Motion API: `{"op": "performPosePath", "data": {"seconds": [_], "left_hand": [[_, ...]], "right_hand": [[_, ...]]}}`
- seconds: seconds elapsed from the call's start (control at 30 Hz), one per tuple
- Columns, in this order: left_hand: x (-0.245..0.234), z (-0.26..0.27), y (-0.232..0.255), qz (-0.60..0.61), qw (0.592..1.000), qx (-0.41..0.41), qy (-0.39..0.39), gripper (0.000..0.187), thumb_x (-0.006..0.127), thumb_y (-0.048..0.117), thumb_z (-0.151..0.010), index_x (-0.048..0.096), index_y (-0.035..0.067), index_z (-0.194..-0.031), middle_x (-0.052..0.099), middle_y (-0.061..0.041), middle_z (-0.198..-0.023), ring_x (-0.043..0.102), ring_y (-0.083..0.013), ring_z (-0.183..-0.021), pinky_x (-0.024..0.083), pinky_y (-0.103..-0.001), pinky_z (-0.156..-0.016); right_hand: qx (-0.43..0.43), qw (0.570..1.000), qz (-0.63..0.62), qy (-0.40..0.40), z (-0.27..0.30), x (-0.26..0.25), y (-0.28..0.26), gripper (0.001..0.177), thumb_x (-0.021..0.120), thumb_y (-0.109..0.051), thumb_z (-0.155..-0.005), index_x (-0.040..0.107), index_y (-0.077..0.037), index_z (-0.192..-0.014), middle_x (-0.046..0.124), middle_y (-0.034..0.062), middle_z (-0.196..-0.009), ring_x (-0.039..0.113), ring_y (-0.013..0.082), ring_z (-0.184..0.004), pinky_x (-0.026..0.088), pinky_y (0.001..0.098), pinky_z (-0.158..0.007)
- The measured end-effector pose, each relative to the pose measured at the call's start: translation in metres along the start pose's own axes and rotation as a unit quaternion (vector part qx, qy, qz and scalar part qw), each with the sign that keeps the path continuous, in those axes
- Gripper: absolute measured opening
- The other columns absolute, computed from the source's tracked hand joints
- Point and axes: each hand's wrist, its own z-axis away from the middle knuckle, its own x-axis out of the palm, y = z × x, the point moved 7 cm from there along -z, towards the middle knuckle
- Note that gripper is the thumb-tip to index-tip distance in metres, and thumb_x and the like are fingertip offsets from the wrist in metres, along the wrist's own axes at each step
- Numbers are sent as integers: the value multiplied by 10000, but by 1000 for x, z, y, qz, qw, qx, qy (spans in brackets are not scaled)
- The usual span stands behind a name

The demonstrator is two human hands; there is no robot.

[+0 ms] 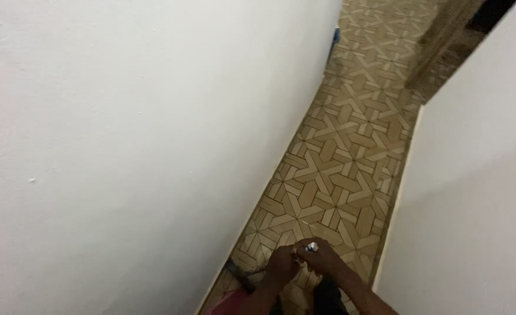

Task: The recorder uses a broom and dustpan to sweep a narrow hallway floor.

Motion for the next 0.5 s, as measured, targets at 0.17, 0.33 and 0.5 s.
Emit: {"op": "performPosePath", "data": {"seconds": [0.17, 0.33, 0.5], "left_hand": [[29, -55, 2, -72, 997, 14, 37, 57, 644, -10, -849, 681, 25, -872, 695, -143, -858, 689, -294, -800, 581, -450, -706], [55, -114, 40, -109, 986, -122, 12, 15, 697, 55, -877, 701, 41, -881, 701, -137, -892, 680, -288, -805, 575, -449, -750], [25, -113, 59, -22, 973, -215, 83, 64, 653, 89, -932, 714, 88, -951, 712, -110, -928, 698, -268, -783, 610, -435, -744]], "right_hand": [[-32, 999, -31, 29, -27, -54, 10, 372, 736, -375, -931, 830, -21, -997, 783, 126, -781, 681, 162, -549, 573, 351, -492], [14, 999, -24, 44, -34, -129, 11, 362, 703, -351, -906, 796, -43, -1071, 810, 82, -850, 714, 189, -529, 604, 361, -487], [-51, 998, -22, -37, -80, -151, 14, 384, 728, -332, -905, 826, -9, -1088, 770, 162, -755, 655, 166, -526, 541, 348, -445]]}}
